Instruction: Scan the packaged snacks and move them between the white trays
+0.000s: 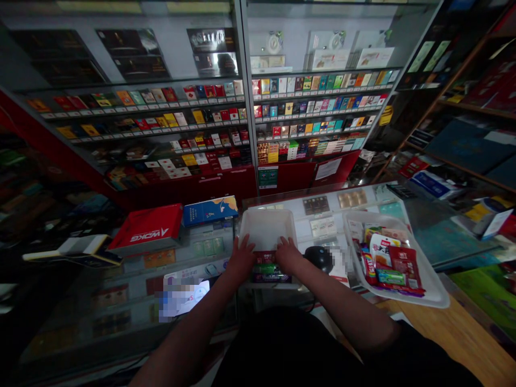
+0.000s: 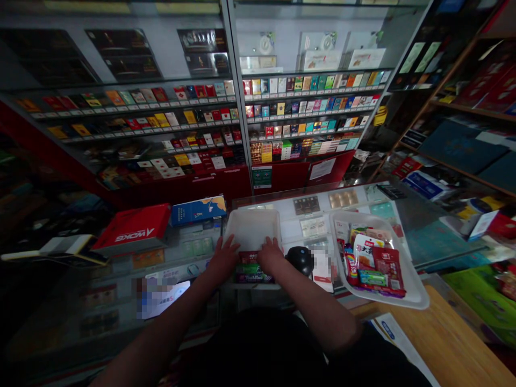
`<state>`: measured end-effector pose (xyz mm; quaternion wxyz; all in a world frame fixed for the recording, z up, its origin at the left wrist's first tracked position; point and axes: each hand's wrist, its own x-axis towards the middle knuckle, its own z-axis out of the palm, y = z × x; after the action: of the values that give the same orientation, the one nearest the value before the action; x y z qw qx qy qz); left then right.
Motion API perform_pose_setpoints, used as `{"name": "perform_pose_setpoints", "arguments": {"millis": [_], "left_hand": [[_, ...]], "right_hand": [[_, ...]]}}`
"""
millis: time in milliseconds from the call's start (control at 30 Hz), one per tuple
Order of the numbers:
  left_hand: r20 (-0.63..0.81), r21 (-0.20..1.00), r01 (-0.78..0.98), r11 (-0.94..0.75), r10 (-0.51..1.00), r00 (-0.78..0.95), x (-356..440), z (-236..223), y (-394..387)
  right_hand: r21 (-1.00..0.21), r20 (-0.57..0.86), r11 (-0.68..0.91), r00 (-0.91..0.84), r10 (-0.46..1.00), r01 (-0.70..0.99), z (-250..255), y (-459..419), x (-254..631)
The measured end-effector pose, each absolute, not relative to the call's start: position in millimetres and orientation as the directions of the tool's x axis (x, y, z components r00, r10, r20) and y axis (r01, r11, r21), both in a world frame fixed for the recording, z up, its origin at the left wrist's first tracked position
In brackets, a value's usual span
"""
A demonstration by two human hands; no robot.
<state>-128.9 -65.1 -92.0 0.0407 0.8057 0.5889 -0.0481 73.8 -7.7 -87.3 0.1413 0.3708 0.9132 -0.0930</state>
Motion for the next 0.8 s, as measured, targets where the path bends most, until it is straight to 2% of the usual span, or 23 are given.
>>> {"name": "perform_pose_setpoints", "arguments": {"millis": [200, 367, 533, 800], "left_hand": [[-0.056, 0.038, 0.957, -0.289, 0.955, 0.291, -133, -84, -73], [-0.003, 0.024, 0.971, -0.237, 0.971, 0.237, -133, -62, -79], [0.082, -0.001, 0.982, -0.191, 0.978, 0.190, -129, -32, -82], [0.207, 0.026, 0.987, -0.160, 0.966, 0.152, -104, 3, -72]], "right_hand": [[-0.068, -0.359, 0.764, -0.731, 0.581, 0.641, -81, -4, 77], [-0.102, -0.325, 0.786, -0.767, 0.554, 0.610, -75, -4, 83], [-0.110, -0.231, 0.773, -0.772, 0.592, 0.625, -53, 3, 95], [-0.151, -0.082, 0.702, -0.717, 0.692, 0.695, -6, 32, 134]]}}
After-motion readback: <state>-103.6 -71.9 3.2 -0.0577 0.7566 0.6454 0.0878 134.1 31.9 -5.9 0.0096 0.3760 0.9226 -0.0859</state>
